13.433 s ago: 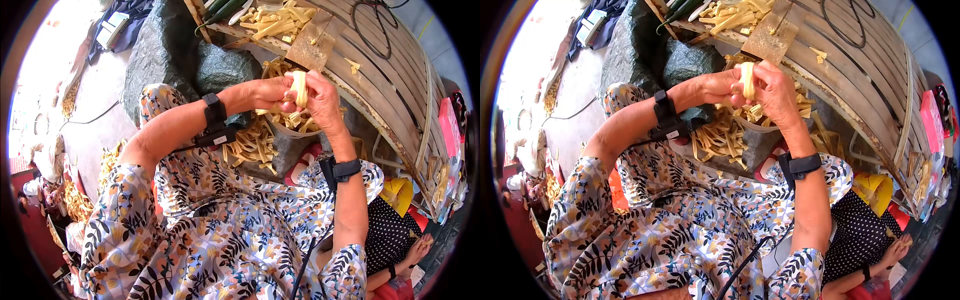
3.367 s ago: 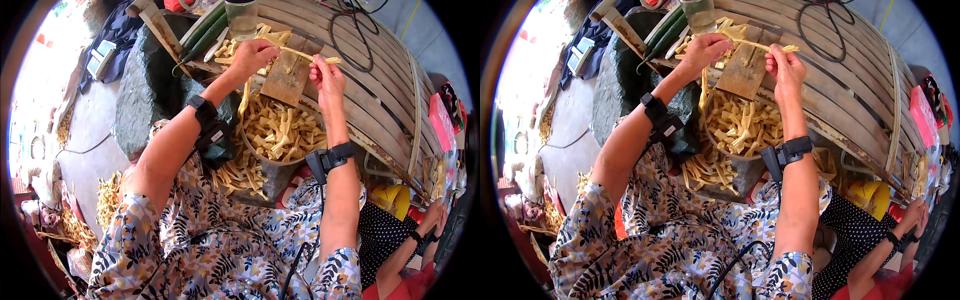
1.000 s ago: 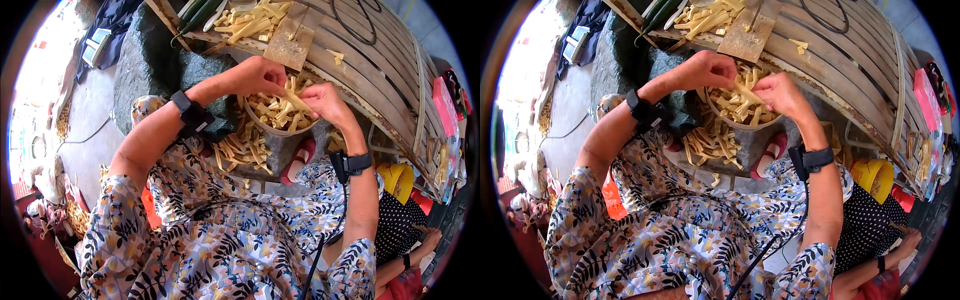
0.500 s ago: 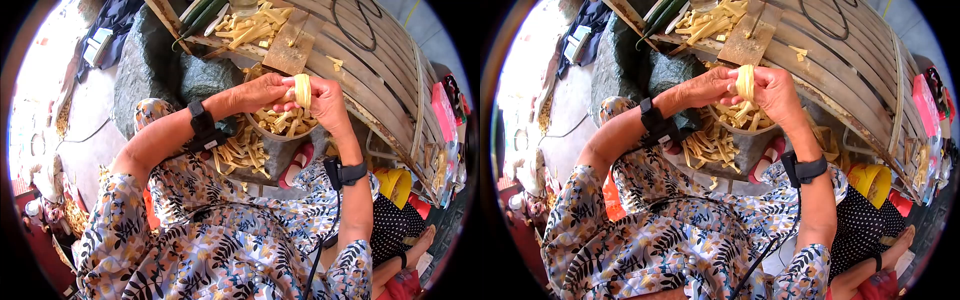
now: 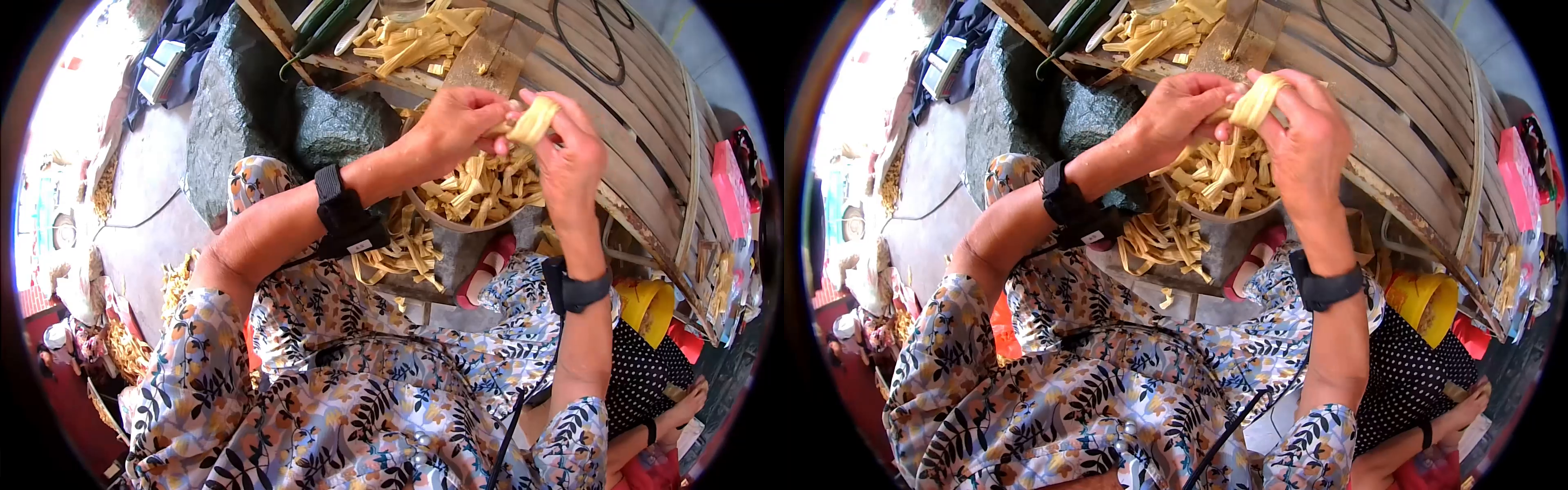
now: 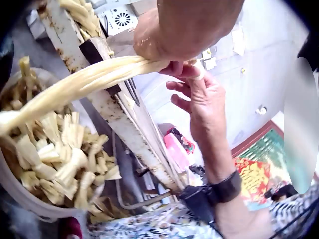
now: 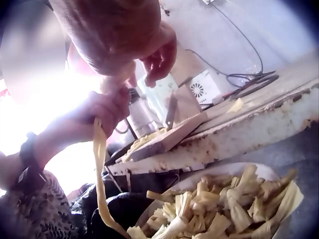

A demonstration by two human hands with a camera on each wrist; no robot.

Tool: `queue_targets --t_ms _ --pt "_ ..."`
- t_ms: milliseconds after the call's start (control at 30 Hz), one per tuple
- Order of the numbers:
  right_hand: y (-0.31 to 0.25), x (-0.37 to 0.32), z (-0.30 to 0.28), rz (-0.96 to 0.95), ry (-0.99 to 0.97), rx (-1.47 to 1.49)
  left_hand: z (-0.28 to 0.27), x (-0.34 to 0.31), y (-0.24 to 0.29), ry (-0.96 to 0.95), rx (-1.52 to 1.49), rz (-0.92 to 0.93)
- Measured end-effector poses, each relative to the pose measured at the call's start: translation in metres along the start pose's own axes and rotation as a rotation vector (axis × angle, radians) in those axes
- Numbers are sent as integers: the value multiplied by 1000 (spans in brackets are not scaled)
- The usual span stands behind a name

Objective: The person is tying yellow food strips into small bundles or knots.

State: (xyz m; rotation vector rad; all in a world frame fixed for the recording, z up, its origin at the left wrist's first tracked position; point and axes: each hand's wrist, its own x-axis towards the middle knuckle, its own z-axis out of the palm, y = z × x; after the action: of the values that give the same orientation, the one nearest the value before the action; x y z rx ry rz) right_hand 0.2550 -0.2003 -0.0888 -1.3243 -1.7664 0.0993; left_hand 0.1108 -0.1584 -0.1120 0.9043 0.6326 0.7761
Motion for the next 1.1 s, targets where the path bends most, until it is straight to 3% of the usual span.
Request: queue_targets --t_ms 100,233,367,500,600,633,733,833,933,1100 --pt "1 -5 9 182 -76 210 -3 -1 2 51 220 177" --pt "1 1 12 695 -362 531 -17 -3 -4 41 431 233" --pt "18 -8 28 759 -482 583 -26 -8 -4 -34 570 141" --pt "28 -28 50 340 -291 299 -24 -11 -18 -9 836 309" --pt "18 -29 47 213 -201 275 -26 -11 -21 26 910 341" --pt "17 -28 42 184 -211 271 -22 -14 -14 29 828 185" --pt "11 -18 25 309 -53 577 -26 -9 -16 37 318 -19" --pt "28 -6 5 557 153 845 -16 -19 -3 -69 122 -111" --pt "35 -5 -2 686 179 938 -14 -11 -9 -132 137 -116" --pt "31 -9 1 797 -203 869 -34 -14 -15 -204 167 -146"
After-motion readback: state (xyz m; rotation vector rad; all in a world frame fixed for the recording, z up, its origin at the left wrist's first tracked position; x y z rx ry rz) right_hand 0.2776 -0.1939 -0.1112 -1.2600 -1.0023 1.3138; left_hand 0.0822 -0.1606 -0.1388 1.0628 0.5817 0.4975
